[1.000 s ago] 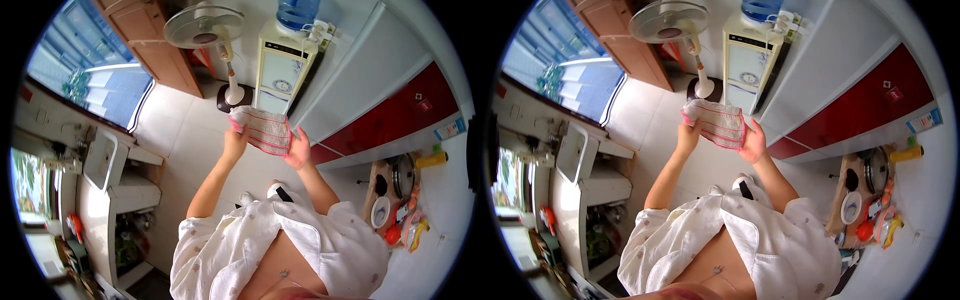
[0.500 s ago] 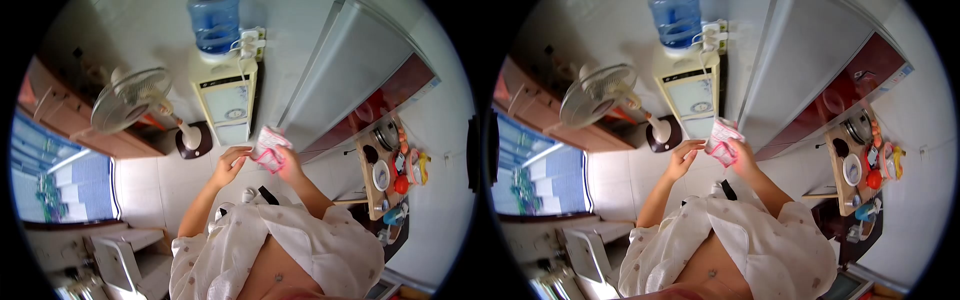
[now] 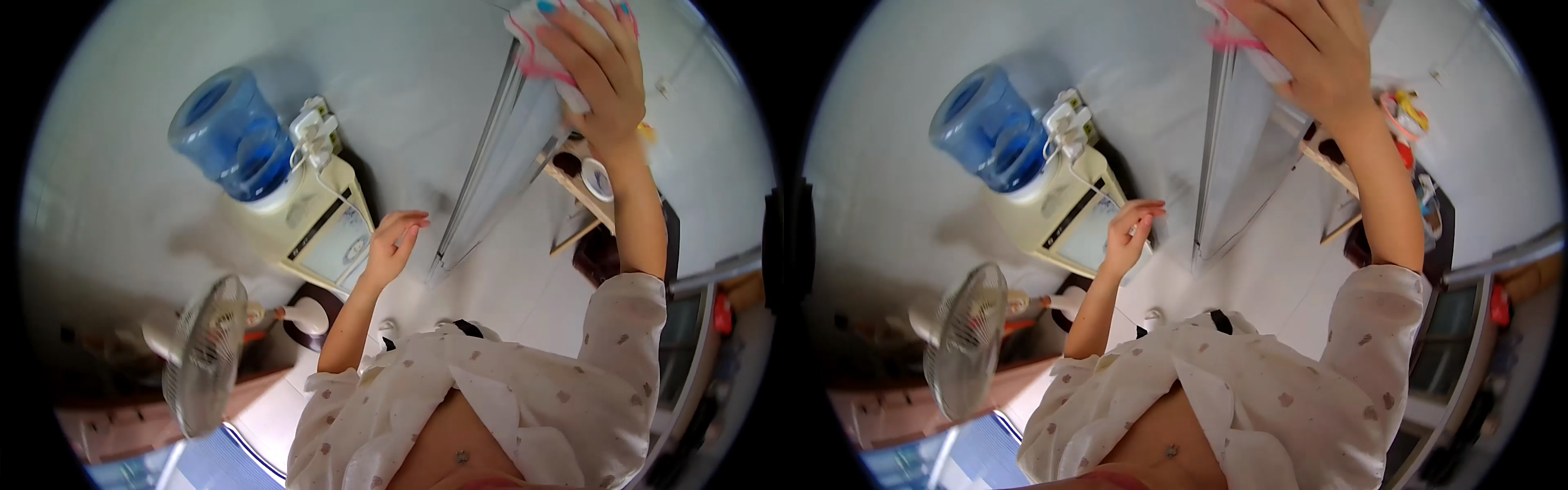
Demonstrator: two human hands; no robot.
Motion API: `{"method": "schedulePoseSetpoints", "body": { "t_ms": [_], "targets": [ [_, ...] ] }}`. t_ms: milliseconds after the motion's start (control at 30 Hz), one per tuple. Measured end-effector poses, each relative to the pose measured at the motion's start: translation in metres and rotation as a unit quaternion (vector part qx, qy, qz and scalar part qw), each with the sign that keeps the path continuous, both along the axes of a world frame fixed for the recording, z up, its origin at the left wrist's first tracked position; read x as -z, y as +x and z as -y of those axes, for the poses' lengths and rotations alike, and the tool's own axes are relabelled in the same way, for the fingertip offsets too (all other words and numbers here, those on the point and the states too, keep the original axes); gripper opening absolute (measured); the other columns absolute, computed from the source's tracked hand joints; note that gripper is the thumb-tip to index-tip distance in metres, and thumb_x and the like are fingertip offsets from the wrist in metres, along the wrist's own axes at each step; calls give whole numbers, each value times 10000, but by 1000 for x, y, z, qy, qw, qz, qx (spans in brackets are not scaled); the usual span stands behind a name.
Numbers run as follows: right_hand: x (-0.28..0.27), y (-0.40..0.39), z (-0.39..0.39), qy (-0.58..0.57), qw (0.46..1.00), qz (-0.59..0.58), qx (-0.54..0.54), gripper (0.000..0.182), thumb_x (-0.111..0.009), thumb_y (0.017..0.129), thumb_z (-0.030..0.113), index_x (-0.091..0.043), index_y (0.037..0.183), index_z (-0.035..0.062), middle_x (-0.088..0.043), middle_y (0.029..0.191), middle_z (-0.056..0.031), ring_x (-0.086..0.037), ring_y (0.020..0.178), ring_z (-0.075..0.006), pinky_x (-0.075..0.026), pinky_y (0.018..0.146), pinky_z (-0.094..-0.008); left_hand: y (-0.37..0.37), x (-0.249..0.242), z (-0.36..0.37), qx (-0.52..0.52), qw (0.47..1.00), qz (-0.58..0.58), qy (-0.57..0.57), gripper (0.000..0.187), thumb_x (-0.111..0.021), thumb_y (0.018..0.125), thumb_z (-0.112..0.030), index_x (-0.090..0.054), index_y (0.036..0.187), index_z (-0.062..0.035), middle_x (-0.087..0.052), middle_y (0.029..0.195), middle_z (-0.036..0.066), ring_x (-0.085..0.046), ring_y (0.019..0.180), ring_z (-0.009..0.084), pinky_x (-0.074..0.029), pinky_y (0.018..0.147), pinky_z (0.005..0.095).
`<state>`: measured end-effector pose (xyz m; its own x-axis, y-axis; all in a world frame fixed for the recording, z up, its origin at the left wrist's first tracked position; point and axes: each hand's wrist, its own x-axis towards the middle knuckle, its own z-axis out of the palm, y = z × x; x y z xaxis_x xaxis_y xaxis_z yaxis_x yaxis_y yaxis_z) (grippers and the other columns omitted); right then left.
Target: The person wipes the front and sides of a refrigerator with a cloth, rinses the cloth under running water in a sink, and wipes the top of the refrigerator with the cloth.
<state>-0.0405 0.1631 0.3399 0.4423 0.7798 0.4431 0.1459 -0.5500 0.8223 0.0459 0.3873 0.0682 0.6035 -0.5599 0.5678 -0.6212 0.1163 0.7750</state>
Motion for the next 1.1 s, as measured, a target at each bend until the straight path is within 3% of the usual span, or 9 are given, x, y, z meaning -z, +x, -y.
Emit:
{"method": "schedulePoseSetpoints", "body": {
  "t_ms": [67, 100, 367, 433, 667, 700, 800, 900, 1100],
  "targets": [
    [23, 9, -12, 158, 978, 115, -69, 347, -532, 552, 82, -618, 878, -2, -563, 1046, -143, -494, 1008, -367, -384, 845, -421, 32, -21, 1, 29, 999, 39, -17, 127, -490, 813, -72, -601, 831, -13, -601, 923, 102, -544, 854, 243, -418, 746, 312],
    [27, 6, -5, 160, 980, 105, -56, 299, -539, 540, 104, -612, 814, 10, -576, 995, -130, -526, 931, -337, -404, 801, -416, 46, -37, 3, 15, 997, 53, -49, 124, -495, 805, -71, -603, 826, -14, -601, 922, 105, -543, 855, 243, -415, 749, 312],
    [133, 5, -6, 50, 992, -115, 10, 216, -584, 592, 172, -563, 781, 69, -560, 819, -44, -550, 798, -213, -457, 751, -354, 100, -209, 63, -39, 896, 333, -291, 152, -494, 796, -71, -592, 900, -21, -587, 962, 105, -536, 862, 224, -398, 764, 298],
    [116, 3, -15, -88, 987, -127, 37, 203, -599, 608, 204, -567, 771, 87, -562, 825, -30, -546, 808, -195, -452, 771, -325, 96, -234, 72, -5, 908, 369, -200, 428, -531, 778, -200, -432, 1165, -45, -415, 1198, 175, -359, 1139, 346, -285, 948, 425],
    [5, 13, -32, -10, 998, -28, 46, 168, -577, 572, 200, -567, 688, 79, -543, 768, -67, -522, 742, -267, -412, 639, -372, 101, -242, 99, -39, 861, 411, -297, 244, -566, 715, -119, -508, 934, -29, -511, 911, 144, -469, 894, 338, -344, 854, 419],
    [27, 13, -21, 25, 998, 31, 49, 234, -592, 501, 212, -553, 719, 136, -537, 761, -19, -520, 765, -218, -421, 638, -341, 101, -242, 99, -45, 859, 414, -298, 231, -566, 712, -120, -508, 916, -29, -506, 886, 141, -469, 866, 332, -355, 817, 415],
    [124, 5, -19, 200, 926, -273, 170, 156, -601, 533, 256, -533, 651, 179, -554, 759, -17, -537, 792, -208, -430, 665, -326, 101, -241, 97, -55, 866, 398, -297, 208, -565, 712, -126, -508, 888, -30, -499, 847, 132, -470, 827, 318, -369, 758, 406],
    [220, 6, -31, 2, 983, -142, 115, 243, -539, 646, 274, -593, 827, 122, -555, 878, 14, -501, 902, -129, -381, 778, -267, 102, -240, 100, -61, 866, 387, -310, 191, -563, 716, -130, -510, 871, -32, -499, 828, 125, -473, 810, 305, -370, 725, 397],
    [118, 1, -20, 64, 960, -218, 165, 218, -544, 608, 227, -566, 771, 83, -547, 795, -59, -538, 736, -175, -399, 728, -295, 104, -238, 114, -79, 839, 393, -367, 168, -560, 723, -133, -514, 853, -38, -504, 818, 117, -476, 798, 293, -366, 711, 381]
  ]
}}
